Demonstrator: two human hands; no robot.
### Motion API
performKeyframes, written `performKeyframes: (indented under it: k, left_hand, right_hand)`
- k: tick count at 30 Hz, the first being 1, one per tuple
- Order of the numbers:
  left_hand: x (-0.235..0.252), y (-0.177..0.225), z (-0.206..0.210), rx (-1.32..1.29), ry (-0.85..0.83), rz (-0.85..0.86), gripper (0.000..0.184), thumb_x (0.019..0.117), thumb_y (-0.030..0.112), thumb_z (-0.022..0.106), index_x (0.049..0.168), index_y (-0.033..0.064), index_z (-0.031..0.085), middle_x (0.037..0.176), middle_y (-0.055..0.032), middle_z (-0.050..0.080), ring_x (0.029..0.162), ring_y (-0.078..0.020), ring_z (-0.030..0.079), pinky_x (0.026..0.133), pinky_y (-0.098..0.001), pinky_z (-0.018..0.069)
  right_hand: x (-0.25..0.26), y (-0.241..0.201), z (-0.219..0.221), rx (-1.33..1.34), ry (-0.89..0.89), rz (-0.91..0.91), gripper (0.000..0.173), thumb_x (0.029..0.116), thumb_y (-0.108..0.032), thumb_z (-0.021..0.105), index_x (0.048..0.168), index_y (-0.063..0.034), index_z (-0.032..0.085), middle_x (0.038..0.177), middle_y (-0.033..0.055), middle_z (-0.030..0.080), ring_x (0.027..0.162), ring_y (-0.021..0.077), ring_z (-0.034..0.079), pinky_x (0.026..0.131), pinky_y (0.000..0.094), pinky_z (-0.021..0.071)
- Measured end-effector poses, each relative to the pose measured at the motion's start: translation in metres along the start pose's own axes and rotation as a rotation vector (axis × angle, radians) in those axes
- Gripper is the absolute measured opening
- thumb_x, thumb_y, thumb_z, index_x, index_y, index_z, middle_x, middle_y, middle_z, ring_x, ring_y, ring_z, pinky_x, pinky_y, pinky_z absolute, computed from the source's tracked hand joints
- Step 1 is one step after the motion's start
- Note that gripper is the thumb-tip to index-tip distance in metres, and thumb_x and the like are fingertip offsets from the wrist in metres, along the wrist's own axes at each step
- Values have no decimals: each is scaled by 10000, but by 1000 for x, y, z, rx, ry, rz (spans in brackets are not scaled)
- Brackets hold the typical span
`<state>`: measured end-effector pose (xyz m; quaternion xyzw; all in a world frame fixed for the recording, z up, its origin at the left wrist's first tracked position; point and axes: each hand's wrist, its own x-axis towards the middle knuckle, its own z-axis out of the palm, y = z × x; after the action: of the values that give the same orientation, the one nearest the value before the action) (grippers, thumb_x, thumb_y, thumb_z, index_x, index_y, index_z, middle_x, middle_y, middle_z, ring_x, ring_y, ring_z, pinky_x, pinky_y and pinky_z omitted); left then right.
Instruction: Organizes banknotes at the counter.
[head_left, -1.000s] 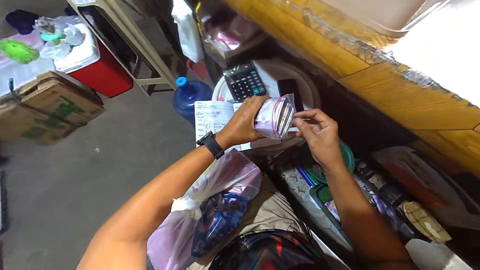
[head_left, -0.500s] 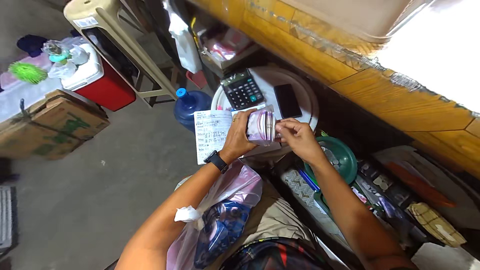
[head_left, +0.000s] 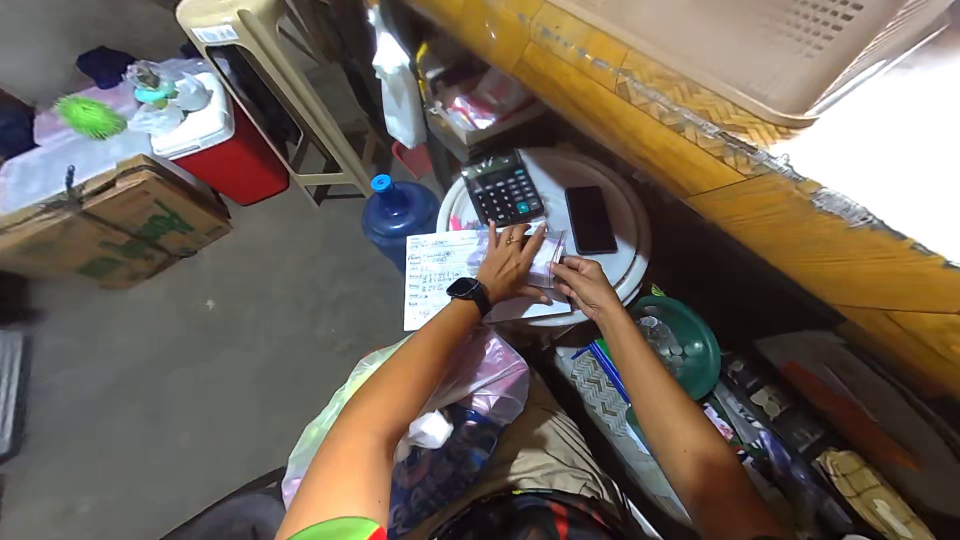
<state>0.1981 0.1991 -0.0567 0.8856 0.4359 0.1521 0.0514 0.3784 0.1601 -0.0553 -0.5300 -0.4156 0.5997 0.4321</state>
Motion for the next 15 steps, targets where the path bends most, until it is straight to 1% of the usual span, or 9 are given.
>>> performKeyframes:
  k: [2, 3, 5, 7, 8, 9, 10, 13, 15]
  left_hand:
    - [-4, 13, 13, -110, -27, -1, 1315, 643, 717, 826, 1582, -37, 297, 1584, -326, 334, 1483, -500, 301, 1170, -746, 153]
    - [-5, 17, 17, -154, -53, -25, 1322, 688, 741, 776, 1585, -73, 246, 1624, -316, 264, 1522, -478, 227, 1192, -717, 132]
    - [-6, 20, 21, -244, -89, -66, 1288, 778, 759, 679, 1585, -109, 173, 1654, -318, 168, 1549, -465, 139, 1219, -674, 88]
    - [-7, 19, 19, -409, -74, -71, 1169, 870, 656, 654, 1588, -112, 141, 1658, -325, 134, 1555, -465, 110, 1230, -654, 49]
    - [-6, 16, 17, -531, -46, -81, 1073, 927, 567, 631, 1588, -114, 131, 1656, -330, 133, 1557, -457, 111, 1241, -632, 41]
    - [-5, 12, 13, -635, -7, -115, 961, 980, 465, 592, 1589, -114, 126, 1651, -331, 155, 1553, -443, 152, 1255, -597, 84]
    - [-4, 6, 7, -713, 43, -184, 844, 1029, 369, 554, 1592, -104, 139, 1638, -331, 203, 1538, -429, 220, 1260, -547, 168]
    - [-2, -27, -19, -643, 169, -525, 567, 1057, 163, 520, 1523, -109, 346, 1485, -357, 431, 1362, -453, 486, 1143, -522, 411]
    - [-6, -47, -34, -576, 90, -707, 458, 1060, 166, 517, 1406, -133, 491, 1363, -373, 529, 1262, -482, 556, 1092, -574, 436]
  right_hand:
    - [6, 5, 0, -16, 24, 27, 232, 981, -121, 692, 1142, 35, 629, 984, 86, 667, 802, 106, 643, 748, 290, 579]
    - [8, 6, 0, -4, 26, 50, 243, 972, -125, 706, 1144, 27, 627, 980, 85, 672, 799, 110, 651, 744, 292, 582]
    - [11, 4, 2, 5, 29, 98, 202, 977, -133, 696, 1116, -4, 628, 904, 53, 671, 711, 89, 636, 651, 262, 561]
    - [15, 2, 0, -26, 22, 135, 153, 999, -108, 650, 1120, -18, 621, 840, 27, 642, 631, 63, 576, 573, 231, 510]
    - [17, 2, -2, -55, 19, 149, 144, 1009, -85, 624, 1133, -12, 612, 835, 29, 633, 624, 60, 566, 571, 226, 503]
    - [19, 3, -3, -89, 30, 153, 147, 1003, -58, 616, 1140, -2, 612, 827, 34, 633, 616, 59, 556, 561, 221, 486]
    - [21, 6, -5, -110, 29, 154, 182, 996, -36, 620, 1172, 11, 608, 867, 59, 639, 659, 84, 577, 607, 252, 513]
    - [17, 15, -10, -147, -6, 60, 316, 946, 57, 644, 1252, 27, 571, 1012, 118, 640, 791, 129, 613, 705, 300, 543]
    - [15, 19, -10, -161, -49, -30, 386, 889, 115, 667, 1249, 27, 558, 1046, 132, 636, 837, 144, 626, 724, 318, 553]
